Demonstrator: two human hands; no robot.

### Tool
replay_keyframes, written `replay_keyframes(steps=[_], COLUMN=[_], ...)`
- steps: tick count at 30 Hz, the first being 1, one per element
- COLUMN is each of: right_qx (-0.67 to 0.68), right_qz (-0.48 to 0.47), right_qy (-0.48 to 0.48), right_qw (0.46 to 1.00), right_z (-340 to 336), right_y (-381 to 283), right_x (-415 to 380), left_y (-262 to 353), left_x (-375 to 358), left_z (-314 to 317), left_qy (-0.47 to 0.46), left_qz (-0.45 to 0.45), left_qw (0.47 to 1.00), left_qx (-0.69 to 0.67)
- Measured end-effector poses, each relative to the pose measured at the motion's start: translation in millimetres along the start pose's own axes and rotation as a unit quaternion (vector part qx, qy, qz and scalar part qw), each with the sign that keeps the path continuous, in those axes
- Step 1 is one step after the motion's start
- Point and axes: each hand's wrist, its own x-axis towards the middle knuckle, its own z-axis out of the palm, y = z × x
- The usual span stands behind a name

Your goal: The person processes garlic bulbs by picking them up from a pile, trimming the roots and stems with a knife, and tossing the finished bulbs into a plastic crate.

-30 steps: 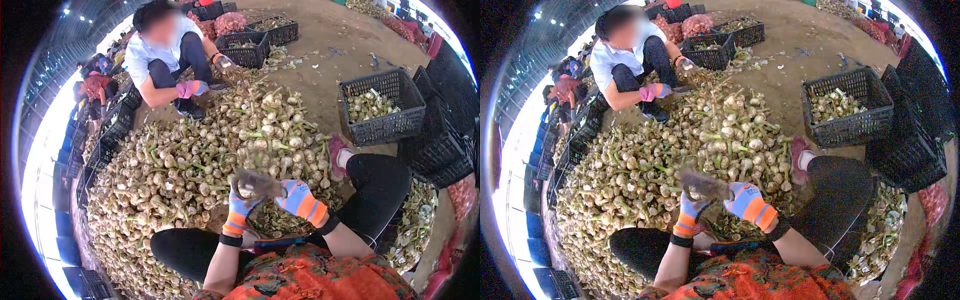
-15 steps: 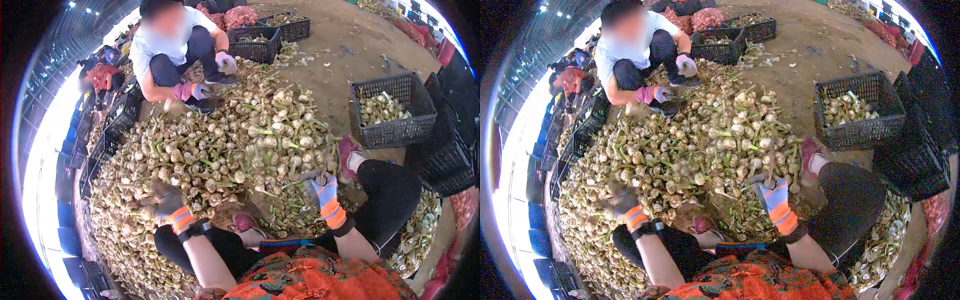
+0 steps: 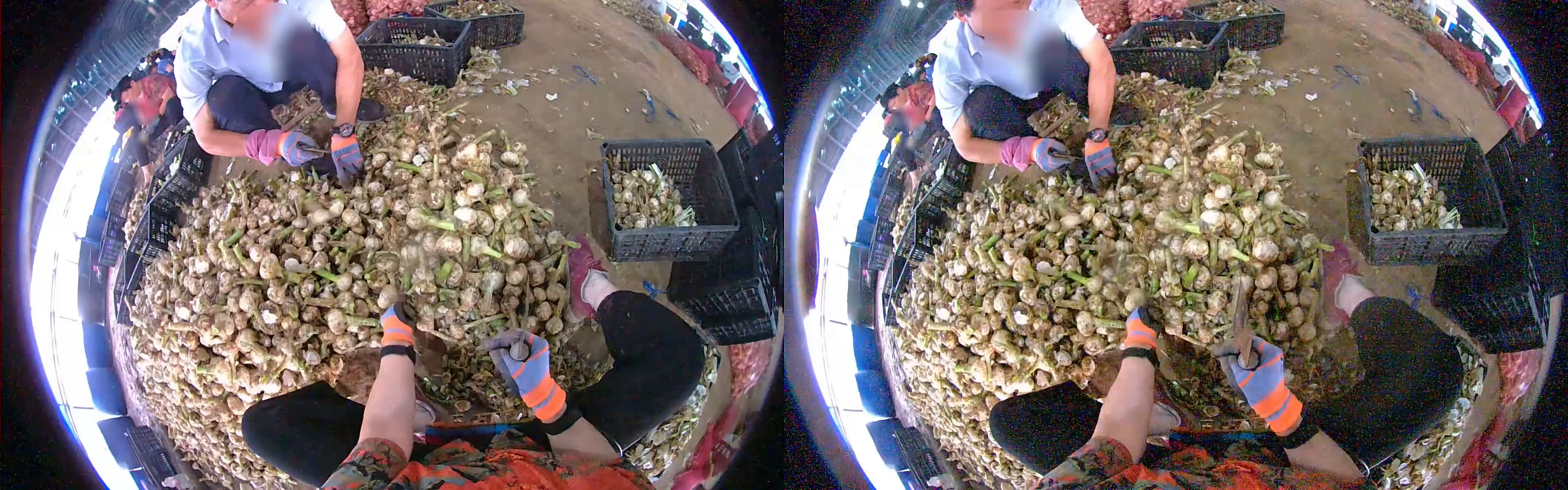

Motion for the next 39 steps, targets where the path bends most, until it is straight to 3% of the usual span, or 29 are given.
replay_keyframes(steps=[2,4,6,7,8,9,10,11,12,14,15,17,18,19,20,22,24,25,26,28,30,31,32,33,34,35,36,39], right_qx=[-0.054,-0.109,-0.142,-0.210,-0.210,-0.357,-0.495,-0.509,-0.508,-0.492,-0.397,-0.358,-0.318,-0.175,-0.175,-0.021,0.007,-0.026,-0.059,-0.053,-0.073,-0.014,-0.016,0.002,0.021,0.045,0.046,-0.001], right_qz=[-0.013,-0.031,-0.095,-0.086,-0.093,-0.132,-0.164,-0.174,-0.177,-0.170,-0.193,-0.200,-0.199,-0.147,-0.147,-0.087,-0.045,-0.048,-0.051,-0.044,-0.069,-0.038,-0.032,-0.003,0.023,0.022,0.022,-0.068], right_qy=[-0.009,-0.015,-0.030,-0.061,-0.056,-0.081,-0.103,-0.103,-0.100,-0.053,-0.047,0.004,0.059,0.030,0.032,0.037,0.033,0.030,0.028,0.038,0.008,0.011,0.010,0.000,-0.010,0.004,0.002,0.011], right_qw=[0.998,0.993,0.985,0.972,0.972,0.921,0.847,0.837,0.837,0.852,0.896,0.912,0.925,0.973,0.973,0.995,0.998,0.998,0.997,0.997,0.995,0.999,0.999,1.000,0.999,0.999,0.999,0.998], right_z=[-0.8,-0.8,3.4,-0.5,-2.8,-4.3,-6.4,-8.7,-10.3,-12.6,-20.6,-27.1,-32.1,-41.3,-41.2,-37.2,-37.1,-37.2,-36.9,-31.3,-28.0,-21.9,-22.6,-23.4,-23.1,-19.7,-19.7,-19.4], right_y=[0.2,-4.0,-10.8,-11.2,-14.5,-18.1,-19.5,-9.7,-8.9,-8.0,14.7,-12.9,-21.8,-6.4,-10.4,-24.0,-9.1,1.4,8.1,7.0,12.5,-0.6,-4.8,-7.6,-12.3,-21.6,-18.7,5.4], right_x=[2.2,-0.4,-5.2,-5.4,-10.1,-15.9,-22.5,-26.2,-31.2,-37.1,-27.9,-37.5,-41.4,-32.4,-34.1,-29.5,-24.7,-23.0,-19.0,-19.2,-15.3,-15.9,-14.0,-13.8,-13.3,-14.1,-13.5,-12.2], left_y=[19.3,37.8,46.7,58.6,64.4,69.5,70.7,65.9,61.7,67.5,86.6,151.8,183.7,204.0,205.7,192.9,137.3,104.1,72.3,28.0,7.6,23.5,17.7,13.1,15.1,36.1,50.2,88.1], left_x=[-40.9,-77.8,-105.9,-136.9,-156.8,-172.5,-183.2,-192.8,-194.6,-194.8,-201.8,-283.9,-280.1,-300.6,-303.3,-214.6,-177.3,-59.3,-36.8,-49.5,-47.3,-85.2,-69.7,-50.1,-38.7,-65.6,-72.5,-153.4], left_z=[39.6,66.4,79.3,96.7,104.6,109.6,112.0,110.7,100.9,80.4,67.0,92.7,62.2,66.7,83.1,46.7,86.6,17.0,45.7,74.4,89.5,115.4,104.6,89.5,78.2,86.9,85.0,100.6], left_qy=[0.076,0.063,-0.055,-0.080,-0.088,-0.094,-0.094,-0.158,-0.161,-0.049,-0.103,-0.165,-0.262,-0.323,-0.272,-0.198,-0.008,0.020,0.054,-0.012,0.078,0.079,0.081,0.036,-0.011,-0.033,-0.021,-0.160], left_qz=[0.169,0.173,0.284,0.291,0.295,0.426,0.541,0.272,0.275,0.272,0.296,0.320,0.403,0.295,0.343,0.354,0.283,0.283,0.211,0.274,0.255,0.239,0.234,0.259,0.275,0.100,0.120,0.088], left_qw=[0.979,0.981,0.952,0.934,0.932,0.846,0.728,0.943,0.942,0.948,0.948,0.908,0.827,0.831,0.818,0.893,0.958,0.880,0.798,0.744,0.689,0.723,0.725,0.856,0.935,0.994,0.992,0.975], left_qx=[0.079,0.062,0.100,0.190,0.189,0.307,0.411,0.105,0.106,0.161,0.061,-0.214,-0.290,-0.344,-0.374,-0.197,-0.038,0.381,0.561,0.609,0.674,0.643,0.643,0.446,0.223,-0.012,0.014,-0.130])
